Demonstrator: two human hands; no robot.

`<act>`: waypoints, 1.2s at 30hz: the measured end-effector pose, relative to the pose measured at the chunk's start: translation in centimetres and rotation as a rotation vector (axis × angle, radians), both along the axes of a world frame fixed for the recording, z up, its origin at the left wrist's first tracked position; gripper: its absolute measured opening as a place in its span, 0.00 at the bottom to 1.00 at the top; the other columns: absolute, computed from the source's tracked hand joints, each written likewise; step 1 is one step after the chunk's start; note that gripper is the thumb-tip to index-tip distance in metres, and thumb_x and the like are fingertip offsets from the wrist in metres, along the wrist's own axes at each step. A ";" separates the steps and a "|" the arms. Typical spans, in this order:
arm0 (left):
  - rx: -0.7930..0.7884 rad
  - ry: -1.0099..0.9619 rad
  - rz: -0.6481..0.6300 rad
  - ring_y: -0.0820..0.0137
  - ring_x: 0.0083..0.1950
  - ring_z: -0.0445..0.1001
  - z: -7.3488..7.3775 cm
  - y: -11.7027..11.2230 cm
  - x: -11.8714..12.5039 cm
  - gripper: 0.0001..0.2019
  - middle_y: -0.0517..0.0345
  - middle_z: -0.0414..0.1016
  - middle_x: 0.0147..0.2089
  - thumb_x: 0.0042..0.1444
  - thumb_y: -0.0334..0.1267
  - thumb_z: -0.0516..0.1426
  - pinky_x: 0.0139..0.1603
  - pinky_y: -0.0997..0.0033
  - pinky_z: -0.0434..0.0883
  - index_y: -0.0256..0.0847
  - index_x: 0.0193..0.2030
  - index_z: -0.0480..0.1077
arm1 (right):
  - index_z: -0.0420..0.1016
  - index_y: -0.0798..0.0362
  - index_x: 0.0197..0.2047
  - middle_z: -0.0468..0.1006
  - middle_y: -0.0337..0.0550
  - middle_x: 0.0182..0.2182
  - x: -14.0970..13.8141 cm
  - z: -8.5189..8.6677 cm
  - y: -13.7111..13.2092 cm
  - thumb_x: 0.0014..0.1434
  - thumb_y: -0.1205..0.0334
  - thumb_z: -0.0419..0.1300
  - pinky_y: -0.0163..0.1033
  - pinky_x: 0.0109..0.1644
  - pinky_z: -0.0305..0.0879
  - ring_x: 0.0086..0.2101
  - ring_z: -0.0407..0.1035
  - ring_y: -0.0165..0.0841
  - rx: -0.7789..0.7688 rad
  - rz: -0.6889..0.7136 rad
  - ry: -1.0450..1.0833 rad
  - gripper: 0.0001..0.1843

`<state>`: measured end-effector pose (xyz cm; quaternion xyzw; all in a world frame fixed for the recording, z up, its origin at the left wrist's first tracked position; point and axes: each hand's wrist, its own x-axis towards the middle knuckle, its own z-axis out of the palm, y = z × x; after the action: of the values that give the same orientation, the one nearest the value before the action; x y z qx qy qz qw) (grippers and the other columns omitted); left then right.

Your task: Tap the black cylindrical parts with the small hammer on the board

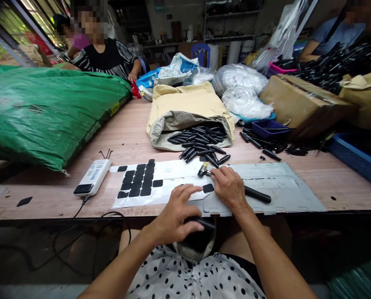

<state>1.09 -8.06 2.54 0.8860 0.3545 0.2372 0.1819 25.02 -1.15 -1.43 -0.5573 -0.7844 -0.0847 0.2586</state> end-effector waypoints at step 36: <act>0.123 -0.239 0.737 0.54 0.63 0.69 -2.7 18.5 -0.6 0.18 0.43 0.72 0.59 0.64 0.40 0.59 0.67 0.51 0.67 0.40 0.60 0.71 | 0.80 0.47 0.43 0.78 0.44 0.39 -0.2 2.1 0.3 0.65 0.53 0.58 0.42 0.46 0.65 0.42 0.71 0.38 -0.272 -0.028 0.203 0.12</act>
<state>0.51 10.44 -0.19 0.6748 0.6102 0.4088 0.0713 24.83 -0.84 0.66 -0.6038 -0.7505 0.0754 0.2578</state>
